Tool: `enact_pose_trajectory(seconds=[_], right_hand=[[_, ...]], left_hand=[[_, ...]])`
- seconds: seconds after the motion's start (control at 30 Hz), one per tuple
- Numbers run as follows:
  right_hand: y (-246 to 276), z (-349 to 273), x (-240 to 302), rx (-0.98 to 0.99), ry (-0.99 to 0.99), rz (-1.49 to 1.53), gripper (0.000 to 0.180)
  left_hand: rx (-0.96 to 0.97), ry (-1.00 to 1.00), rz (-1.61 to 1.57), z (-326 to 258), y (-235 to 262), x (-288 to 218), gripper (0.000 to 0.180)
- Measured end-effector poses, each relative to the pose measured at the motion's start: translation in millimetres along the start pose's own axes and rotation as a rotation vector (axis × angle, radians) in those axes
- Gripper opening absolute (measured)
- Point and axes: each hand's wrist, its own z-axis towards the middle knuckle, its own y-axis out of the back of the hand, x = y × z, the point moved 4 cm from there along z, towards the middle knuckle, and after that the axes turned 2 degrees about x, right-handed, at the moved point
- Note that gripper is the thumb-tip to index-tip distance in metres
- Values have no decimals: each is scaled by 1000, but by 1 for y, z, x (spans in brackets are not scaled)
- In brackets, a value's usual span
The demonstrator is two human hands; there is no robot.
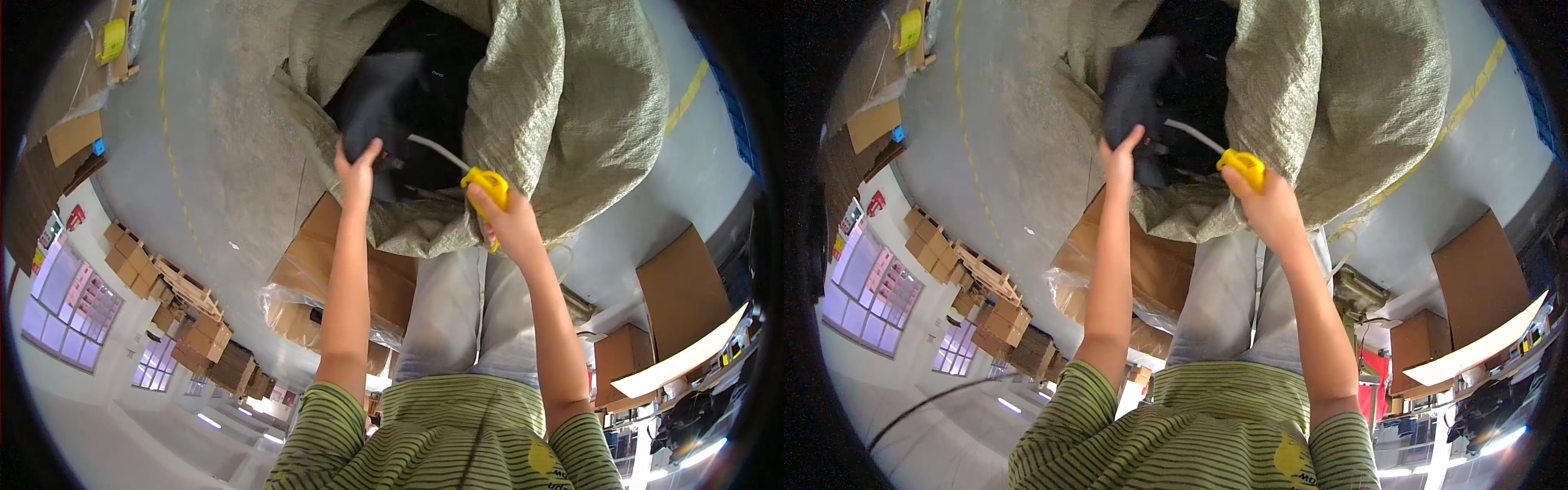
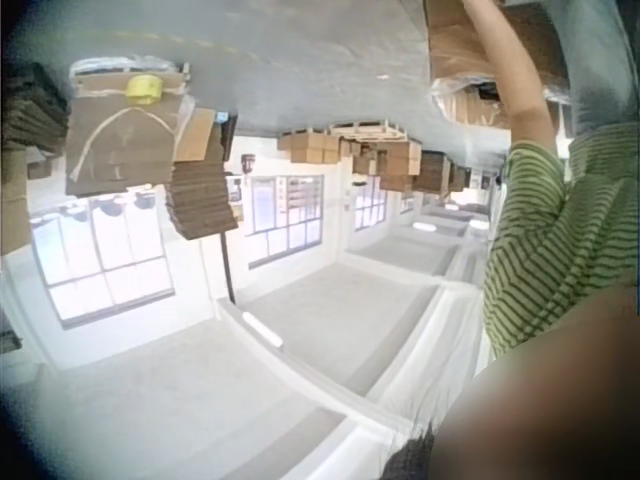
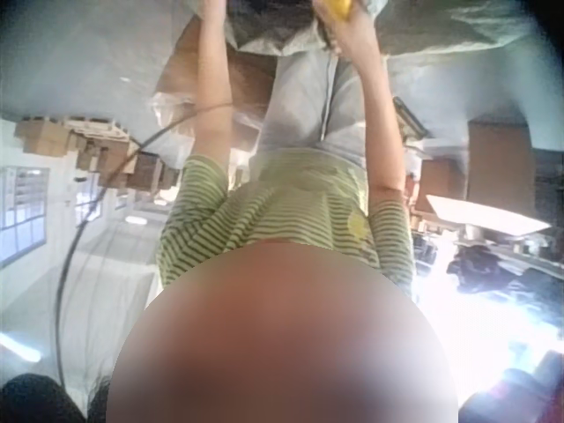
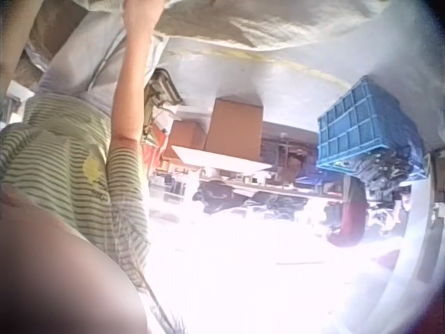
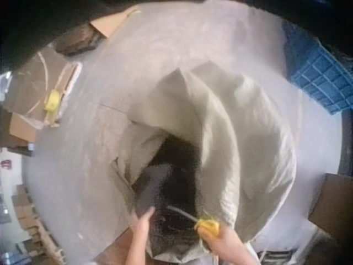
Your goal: Removing black bags from a large woven sack and inspecting or organizing them using a yellow handheld device.
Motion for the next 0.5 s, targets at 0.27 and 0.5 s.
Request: enact_pose_trajectory(seconds=[0.27, 0.5], right_hand=[[10, -7, -7, -129, 2, -90, 52], [8, -14, -11, 106, -12, 83, 48]], left_hand=[[-364, 286, -752, 19, 30, 10, 54], [614, 383, -1433, 27, 30, 32, 33]])
